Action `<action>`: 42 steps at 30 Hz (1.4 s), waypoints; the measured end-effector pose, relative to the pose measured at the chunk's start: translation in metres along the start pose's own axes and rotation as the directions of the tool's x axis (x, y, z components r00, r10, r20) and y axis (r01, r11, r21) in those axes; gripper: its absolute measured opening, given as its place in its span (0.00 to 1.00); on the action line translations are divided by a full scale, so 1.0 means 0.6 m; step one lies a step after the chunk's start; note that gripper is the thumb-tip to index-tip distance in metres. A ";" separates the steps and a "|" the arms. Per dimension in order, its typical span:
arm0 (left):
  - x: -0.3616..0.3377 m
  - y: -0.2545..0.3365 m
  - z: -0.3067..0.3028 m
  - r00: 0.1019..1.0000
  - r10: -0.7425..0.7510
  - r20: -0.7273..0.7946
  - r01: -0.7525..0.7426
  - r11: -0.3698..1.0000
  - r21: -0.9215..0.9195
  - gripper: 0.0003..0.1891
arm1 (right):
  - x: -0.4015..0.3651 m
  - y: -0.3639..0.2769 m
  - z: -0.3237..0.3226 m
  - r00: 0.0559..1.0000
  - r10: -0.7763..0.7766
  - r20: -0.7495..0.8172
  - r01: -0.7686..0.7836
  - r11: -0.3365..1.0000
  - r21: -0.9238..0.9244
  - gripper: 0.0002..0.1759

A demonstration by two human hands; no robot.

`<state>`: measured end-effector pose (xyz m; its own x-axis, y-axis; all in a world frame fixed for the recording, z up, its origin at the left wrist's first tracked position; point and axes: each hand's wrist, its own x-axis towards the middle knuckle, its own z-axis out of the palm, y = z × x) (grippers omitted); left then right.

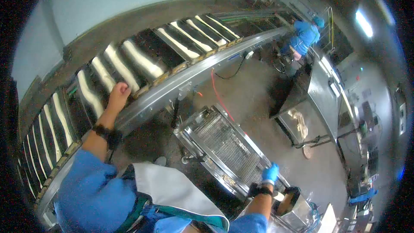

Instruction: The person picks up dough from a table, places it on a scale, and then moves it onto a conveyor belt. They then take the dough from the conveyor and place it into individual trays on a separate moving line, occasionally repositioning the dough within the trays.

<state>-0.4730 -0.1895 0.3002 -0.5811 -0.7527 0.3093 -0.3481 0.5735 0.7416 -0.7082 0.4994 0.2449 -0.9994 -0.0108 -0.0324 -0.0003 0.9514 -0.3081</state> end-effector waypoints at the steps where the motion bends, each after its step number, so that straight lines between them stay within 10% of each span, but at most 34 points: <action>1: 0.015 -0.003 0.006 0.999 -0.034 0.012 0.035 0.997 -0.066 0.17 | 0.005 0.086 -0.012 0.996 0.076 0.038 -0.068 0.984 -0.165 0.19; 6: 0.125 -0.005 0.010 0.915 -0.403 0.027 0.399 0.891 -0.219 0.24 | -0.065 0.214 -0.048 0.856 0.154 0.493 0.257 0.700 -0.666 0.17; 7: 0.156 -0.042 0.011 0.885 -0.461 0.066 0.464 0.864 -0.195 0.22 | -0.080 0.196 -0.061 0.918 0.169 0.359 0.142 0.705 -0.695 0.17; 8: 0.152 -0.051 -0.012 0.981 -0.135 0.138 0.100 0.966 0.238 0.18 | -0.098 0.167 -0.071 0.957 0.186 0.220 0.025 0.706 -0.707 0.17; 9: 0.146 -0.048 -0.034 0.928 0.148 0.342 -0.328 0.758 0.564 0.17 | -0.112 0.155 -0.077 0.975 0.208 0.079 -0.094 0.704 -0.703 0.16; 12: 0.172 -0.036 -0.047 0.929 -0.263 0.259 0.127 0.887 0.445 0.12 | -0.103 0.195 -0.051 0.962 0.271 0.042 -0.161 0.681 -0.714 0.14; 14: 0.174 -0.047 -0.064 0.922 -0.023 0.387 -0.276 0.661 0.698 0.07 | -0.075 0.241 -0.033 0.966 0.156 0.205 0.082 0.569 -0.818 0.12; 15: 0.154 -0.062 -0.074 0.928 0.309 0.209 -0.373 0.749 0.548 0.06 | -0.042 0.282 -0.039 0.990 0.068 0.120 0.025 0.766 -0.642 0.12; 17: 0.204 -0.108 -0.050 0.927 -0.051 0.372 -0.267 0.605 0.750 0.08 | 0.004 0.266 -0.084 0.993 -0.025 -0.114 0.007 0.987 -0.159 0.11; 19: 0.235 -0.178 -0.014 0.926 -0.037 0.375 -0.288 0.574 0.766 0.09 | 0.038 0.223 -0.146 0.940 0.007 -0.341 0.119 0.930 0.348 0.12; 21: 0.244 -0.246 -0.025 0.920 0.010 0.391 -0.312 0.621 0.719 0.13 | -0.040 -0.102 -0.341 0.961 0.154 -0.228 0.002 0.825 0.566 0.12; 23: 0.214 -0.146 -0.027 0.959 -0.218 0.180 0.159 0.942 0.296 0.18 | -0.062 -0.218 -0.425 0.935 0.009 -0.355 0.244 0.710 0.660 0.14; 27: 0.173 0.060 -0.066 0.879 -0.448 0.162 0.470 0.872 -0.138 0.28 | -0.067 -0.432 -0.467 0.793 -0.066 -0.605 0.570 0.430 0.700 0.18; 31: 0.208 -0.071 -0.040 0.929 -0.368 -0.043 0.371 0.926 0.066 0.34 | -0.038 -0.626 -0.411 0.853 -0.265 -0.449 0.515 0.291 0.806 0.23; 35: 0.178 -0.033 -0.040 0.928 -0.364 -0.084 0.373 0.907 0.196 0.33 | 0.000 -0.759 -0.308 0.697 -0.699 -0.160 0.224 0.001 0.975 0.26; 40: 0.133 0.045 -0.025 0.986 -0.071 -0.149 0.105 0.966 0.235 0.30 | 0.002 -0.767 -0.237 0.637 -0.770 -0.047 0.072 -0.001 0.997 0.24; 42: 0.139 0.064 0.008 0.991 -0.126 -0.052 0.122 0.990 -0.070 0.30 | 0.002 -0.731 -0.229 0.688 -0.725 0.027 0.089 0.121 0.989 0.24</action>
<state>-0.5386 -0.2286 0.3517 -0.4938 -0.8346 0.2443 -0.3639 0.4535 0.8136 -0.7142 0.1247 0.5104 -0.6868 -0.7054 0.1753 -0.0552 -0.1898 -0.9803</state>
